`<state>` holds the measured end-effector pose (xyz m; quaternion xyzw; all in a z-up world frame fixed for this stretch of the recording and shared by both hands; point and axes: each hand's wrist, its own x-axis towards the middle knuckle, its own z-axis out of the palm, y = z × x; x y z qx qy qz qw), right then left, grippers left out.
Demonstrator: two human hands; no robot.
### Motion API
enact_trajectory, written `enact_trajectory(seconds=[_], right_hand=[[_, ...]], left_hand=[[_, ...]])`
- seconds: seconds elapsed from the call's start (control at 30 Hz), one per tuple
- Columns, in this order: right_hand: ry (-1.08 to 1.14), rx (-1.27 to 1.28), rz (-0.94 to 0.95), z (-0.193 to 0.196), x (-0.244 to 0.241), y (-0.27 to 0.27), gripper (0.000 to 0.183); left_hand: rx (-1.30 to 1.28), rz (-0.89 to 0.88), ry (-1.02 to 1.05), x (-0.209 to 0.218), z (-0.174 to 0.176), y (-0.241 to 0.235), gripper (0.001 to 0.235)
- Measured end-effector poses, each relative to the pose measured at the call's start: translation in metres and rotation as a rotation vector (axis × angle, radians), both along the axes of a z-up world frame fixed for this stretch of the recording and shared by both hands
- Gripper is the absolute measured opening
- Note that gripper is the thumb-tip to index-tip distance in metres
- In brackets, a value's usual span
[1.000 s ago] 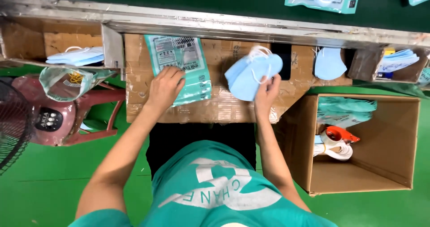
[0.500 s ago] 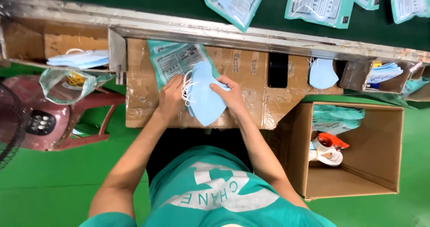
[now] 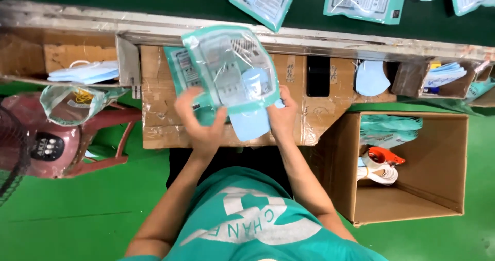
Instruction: Packing blue face masks into green plastic bags on an industrial assembly line.
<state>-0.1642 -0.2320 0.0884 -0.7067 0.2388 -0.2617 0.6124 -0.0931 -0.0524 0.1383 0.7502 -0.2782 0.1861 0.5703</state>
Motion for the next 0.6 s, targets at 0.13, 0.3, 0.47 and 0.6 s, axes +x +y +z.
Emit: enact_trajectory(seconds=[0.13,0.3,0.47,0.6], right_hand=[[0.023,-0.066,0.061,0.002,-0.007,0.005,0.025],[0.002,0.118,-0.117,-0.018,-0.005,0.015,0.038],[-0.049,1.014,0.18,-0.005,-0.03,0.017,0.03],[-0.01,0.923,0.209,-0.009,-0.036,0.018,0.026]], left_hand=[[-0.371,-0.197,0.867,-0.009,-0.056,-0.007,0.048],[-0.308,-0.26,0.834,-0.033,-0.063,-0.033,0.035],[-0.453,-0.076,0.854,-0.014,-0.047,-0.032,0.035],[-0.318,-0.202,0.942,-0.033,-0.066,-0.036,0.035]])
